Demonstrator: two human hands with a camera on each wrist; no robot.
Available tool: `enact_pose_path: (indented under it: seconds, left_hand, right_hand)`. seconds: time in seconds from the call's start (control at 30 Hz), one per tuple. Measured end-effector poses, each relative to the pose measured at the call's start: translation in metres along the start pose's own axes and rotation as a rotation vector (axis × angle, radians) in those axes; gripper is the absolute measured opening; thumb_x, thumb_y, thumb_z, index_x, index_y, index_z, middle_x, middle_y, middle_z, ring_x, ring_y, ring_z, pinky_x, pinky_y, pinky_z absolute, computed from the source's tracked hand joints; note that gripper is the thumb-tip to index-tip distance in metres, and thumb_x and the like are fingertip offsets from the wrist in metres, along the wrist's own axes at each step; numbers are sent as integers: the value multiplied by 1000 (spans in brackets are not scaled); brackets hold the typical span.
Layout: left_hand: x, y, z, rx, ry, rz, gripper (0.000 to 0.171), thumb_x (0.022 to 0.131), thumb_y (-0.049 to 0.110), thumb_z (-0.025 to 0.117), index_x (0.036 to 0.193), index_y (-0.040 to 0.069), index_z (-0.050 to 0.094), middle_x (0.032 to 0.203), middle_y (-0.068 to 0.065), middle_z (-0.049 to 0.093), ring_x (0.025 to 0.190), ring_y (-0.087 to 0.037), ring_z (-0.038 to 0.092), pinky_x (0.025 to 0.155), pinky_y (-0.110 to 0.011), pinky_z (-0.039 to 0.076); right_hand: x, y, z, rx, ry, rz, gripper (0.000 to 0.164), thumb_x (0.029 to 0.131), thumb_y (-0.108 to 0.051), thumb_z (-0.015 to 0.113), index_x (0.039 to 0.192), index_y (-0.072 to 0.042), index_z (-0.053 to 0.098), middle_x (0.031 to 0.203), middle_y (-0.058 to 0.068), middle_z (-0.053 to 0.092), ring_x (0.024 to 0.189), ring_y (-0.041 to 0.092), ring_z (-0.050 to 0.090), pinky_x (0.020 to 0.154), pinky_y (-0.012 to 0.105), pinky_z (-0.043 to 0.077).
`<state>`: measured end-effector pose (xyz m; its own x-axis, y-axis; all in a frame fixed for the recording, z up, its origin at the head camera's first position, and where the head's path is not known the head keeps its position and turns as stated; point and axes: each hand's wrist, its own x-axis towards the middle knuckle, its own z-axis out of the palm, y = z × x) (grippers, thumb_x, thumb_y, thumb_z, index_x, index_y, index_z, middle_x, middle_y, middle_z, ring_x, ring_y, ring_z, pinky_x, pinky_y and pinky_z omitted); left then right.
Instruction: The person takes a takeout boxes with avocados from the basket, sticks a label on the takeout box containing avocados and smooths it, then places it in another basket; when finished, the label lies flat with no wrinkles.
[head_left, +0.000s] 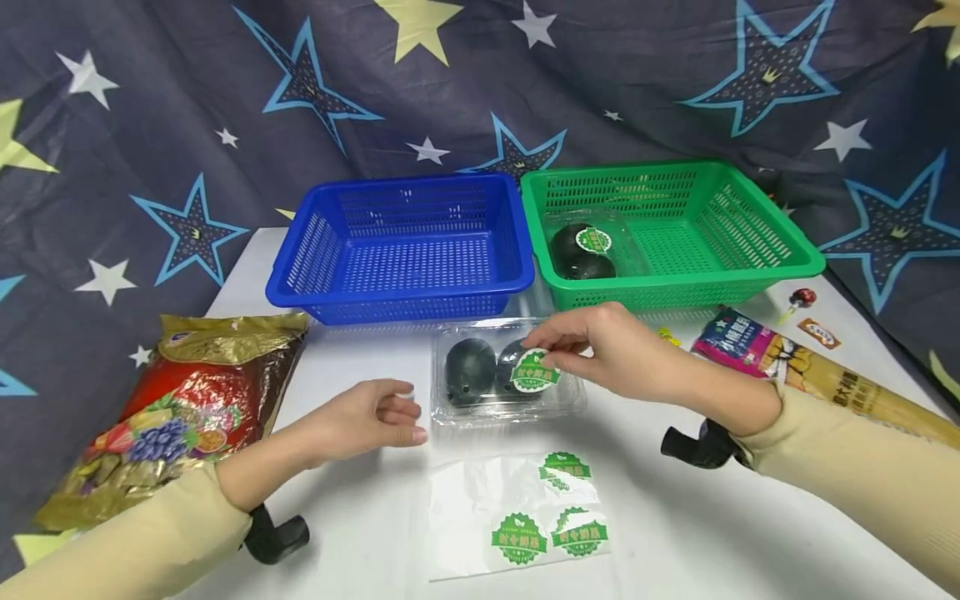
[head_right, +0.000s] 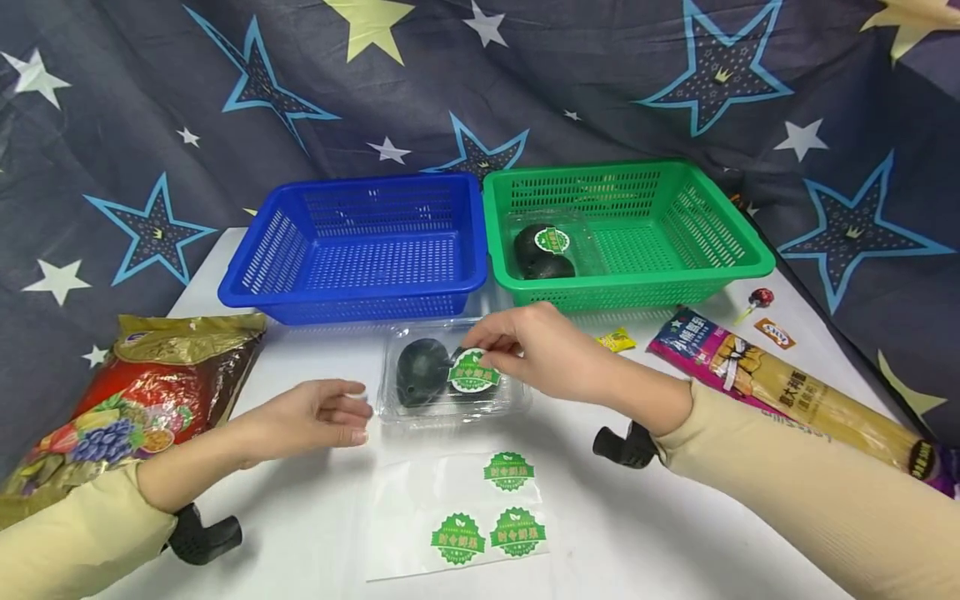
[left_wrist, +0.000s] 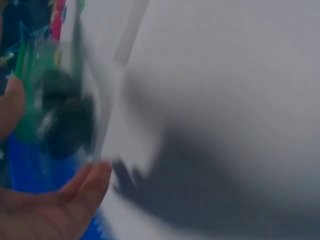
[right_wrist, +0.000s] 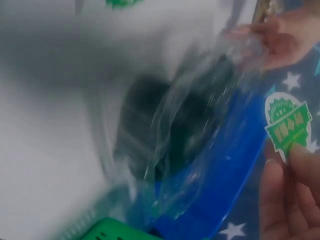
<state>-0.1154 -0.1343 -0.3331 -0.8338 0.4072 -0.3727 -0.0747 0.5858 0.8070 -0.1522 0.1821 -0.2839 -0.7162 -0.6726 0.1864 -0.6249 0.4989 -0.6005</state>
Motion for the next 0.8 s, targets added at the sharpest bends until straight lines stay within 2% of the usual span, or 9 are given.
enact_pose_path:
  seconds: [0.1,0.17,0.23,0.3,0.33,0.43,0.53,0.8]
  left_hand:
    - [2,9,-4,271,147,73,103,79,46,75,149,-4,19,142,-19,45,128,-34,45,105,-49,36]
    - [6,13,-1,426,209,155,112,76,55,73,151,-1,11,150,-21,31,137,-36,31,110,-51,28]
    - [12,15,4,547,232,239,117,76,61,69,152,-1,5,156,-22,16,143,-35,16,113,-50,20]
    - [18,16,9,665,241,313,116,78,67,62,152,-1,4,157,-22,5,144,-35,6,114,-48,15]
    - [22,15,11,725,243,345,114,80,69,58,151,-2,5,157,-23,3,144,-36,4,115,-47,14]
    - [31,15,15,866,258,387,109,83,74,46,152,-1,8,157,-22,1,145,-36,1,115,-47,13]
    - [36,15,17,920,263,394,106,84,75,40,151,-1,10,157,-23,3,145,-37,2,115,-48,14]
    - [42,18,20,923,224,379,111,83,80,30,151,-3,6,156,-25,-1,145,-35,3,116,-42,14]
  right_hand:
    - [14,9,-2,33,-25,43,23,86,0,68,108,-7,70,95,-3,72,78,7,67,68,23,54]
    - [22,13,-1,53,-42,67,22,87,0,67,108,-5,70,94,-1,72,76,8,66,66,25,54]
    - [30,17,2,60,-63,88,21,87,-1,66,106,-6,71,92,-1,71,74,8,65,64,25,53]
    - [37,17,5,57,-85,92,19,87,-3,67,106,-7,71,93,-1,71,75,7,65,67,25,54]
    - [40,18,6,54,-96,93,18,88,-4,67,105,-8,71,93,-2,71,74,7,64,67,25,53]
    - [47,18,11,34,-119,86,14,89,-8,67,102,-11,71,93,-3,70,71,8,61,65,26,53]
    - [53,18,15,5,-125,75,13,88,-10,68,101,-12,71,90,-4,69,70,9,59,64,26,52]
    - [59,20,22,2,-140,32,20,84,-5,72,104,-5,71,95,2,71,82,11,66,72,24,55]
